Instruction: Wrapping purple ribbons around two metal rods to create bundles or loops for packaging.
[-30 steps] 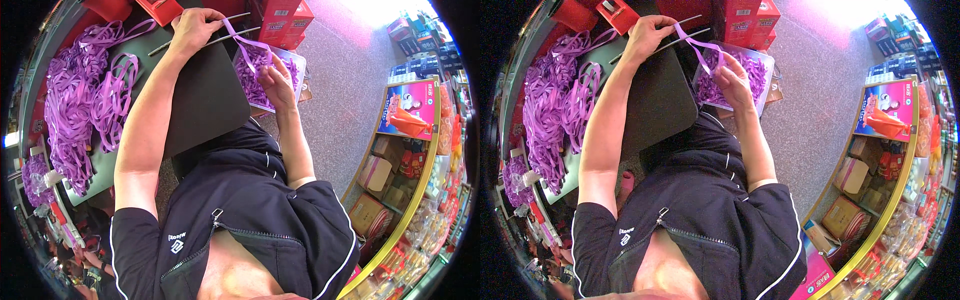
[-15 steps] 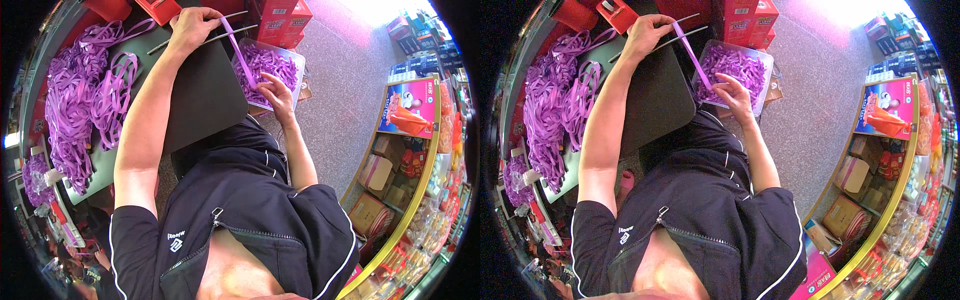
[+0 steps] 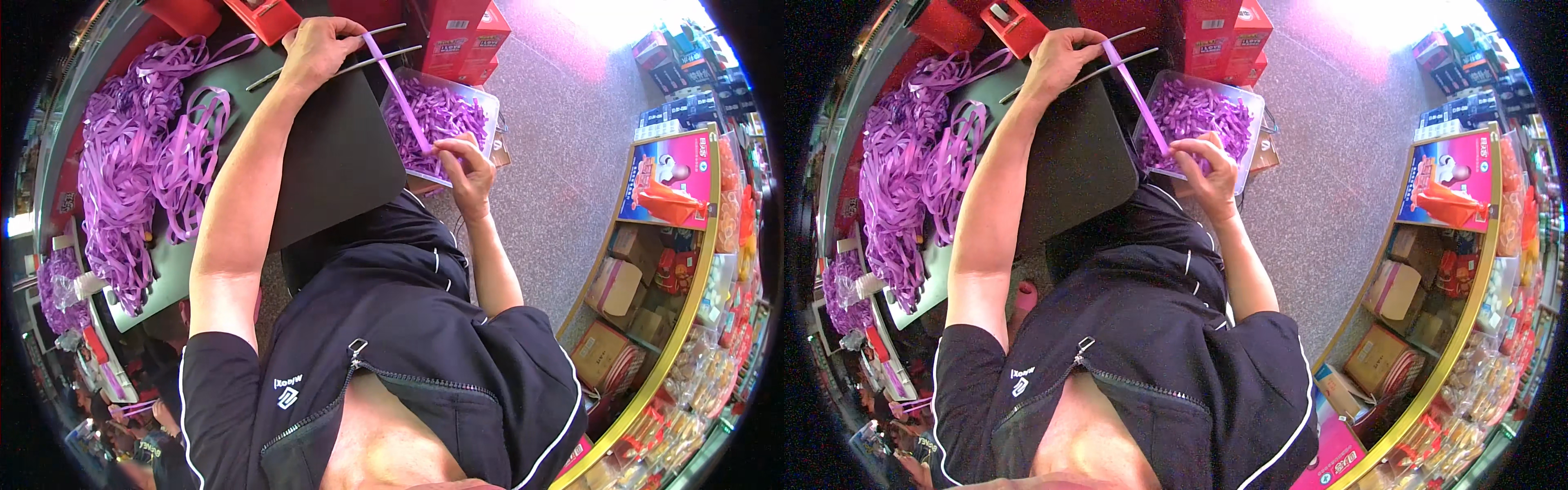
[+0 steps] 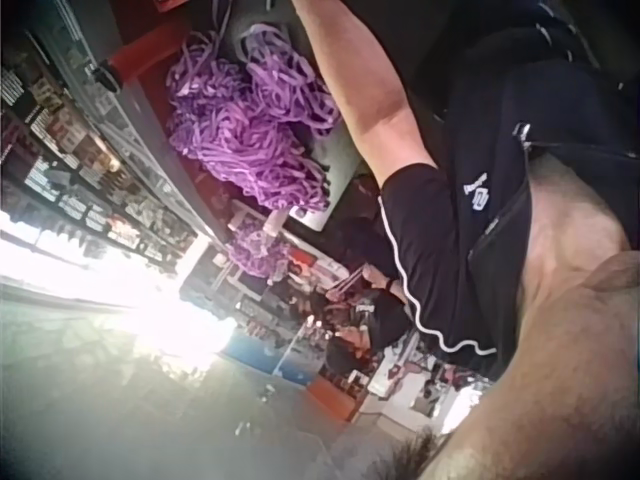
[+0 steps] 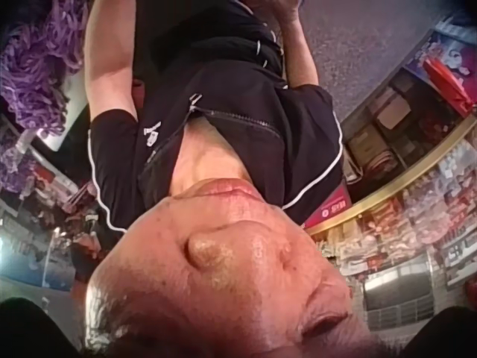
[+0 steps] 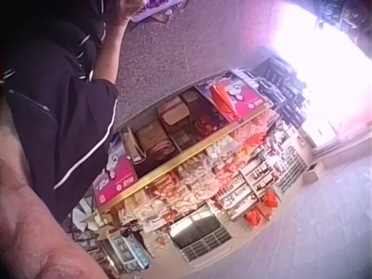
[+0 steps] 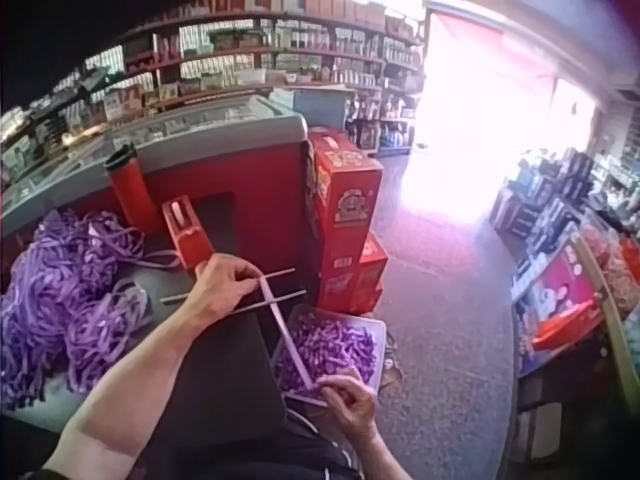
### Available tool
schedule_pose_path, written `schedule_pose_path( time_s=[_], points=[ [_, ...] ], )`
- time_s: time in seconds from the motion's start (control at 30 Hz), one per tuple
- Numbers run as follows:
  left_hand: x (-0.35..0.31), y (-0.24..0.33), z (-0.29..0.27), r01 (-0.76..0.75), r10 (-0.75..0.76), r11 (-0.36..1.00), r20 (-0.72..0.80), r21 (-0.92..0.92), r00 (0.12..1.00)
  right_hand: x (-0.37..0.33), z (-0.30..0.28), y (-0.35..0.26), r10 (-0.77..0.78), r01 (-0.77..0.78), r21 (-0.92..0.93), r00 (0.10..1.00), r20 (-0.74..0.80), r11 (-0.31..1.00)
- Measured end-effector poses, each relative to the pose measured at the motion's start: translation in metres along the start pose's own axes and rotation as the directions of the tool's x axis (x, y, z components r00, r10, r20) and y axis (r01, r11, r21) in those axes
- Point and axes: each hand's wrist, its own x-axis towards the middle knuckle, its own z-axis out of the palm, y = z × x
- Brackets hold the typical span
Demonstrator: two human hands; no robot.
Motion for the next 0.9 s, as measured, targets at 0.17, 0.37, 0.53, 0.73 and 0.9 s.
schedule_pose_path(
  time_s=[0.17, 0.37, 0.53, 0.73, 0.9],
  points=[
    [0.0, -0.006, 0.003, -0.043, 0.042, 0.999, -0.029, -0.024, 0.999, 0.017, -0.002, -0.033, -0.226, 0.223, 0.056, 0.973, 0.052, 0.973],
    [-0.001, -0.005, 0.004, -0.037, 0.031, 0.996, -0.078, -0.079, 0.996, 0.057, 0.02, -0.067, -0.345, 0.307, 0.337, 0.937, 0.055, 0.89],
    [-0.002, -0.006, 0.007, -0.094, 0.09, 0.995, -0.146, -0.022, 0.985, 0.076, 0.046, -0.087, -0.346, 0.253, 0.504, 0.933, 0.098, 0.826],
    [-0.004, -0.004, 0.006, -0.1, 0.094, 0.994, -0.138, -0.035, 0.986, 0.057, 0.035, -0.067, -0.358, 0.258, 0.406, 0.913, 0.195, 0.877],
    [-0.006, -0.002, 0.007, -0.076, 0.068, 0.994, -0.104, -0.08, 0.992, 0.042, 0.034, -0.068, -0.274, 0.18, 0.492, 0.953, 0.127, 0.852]
  ],
)
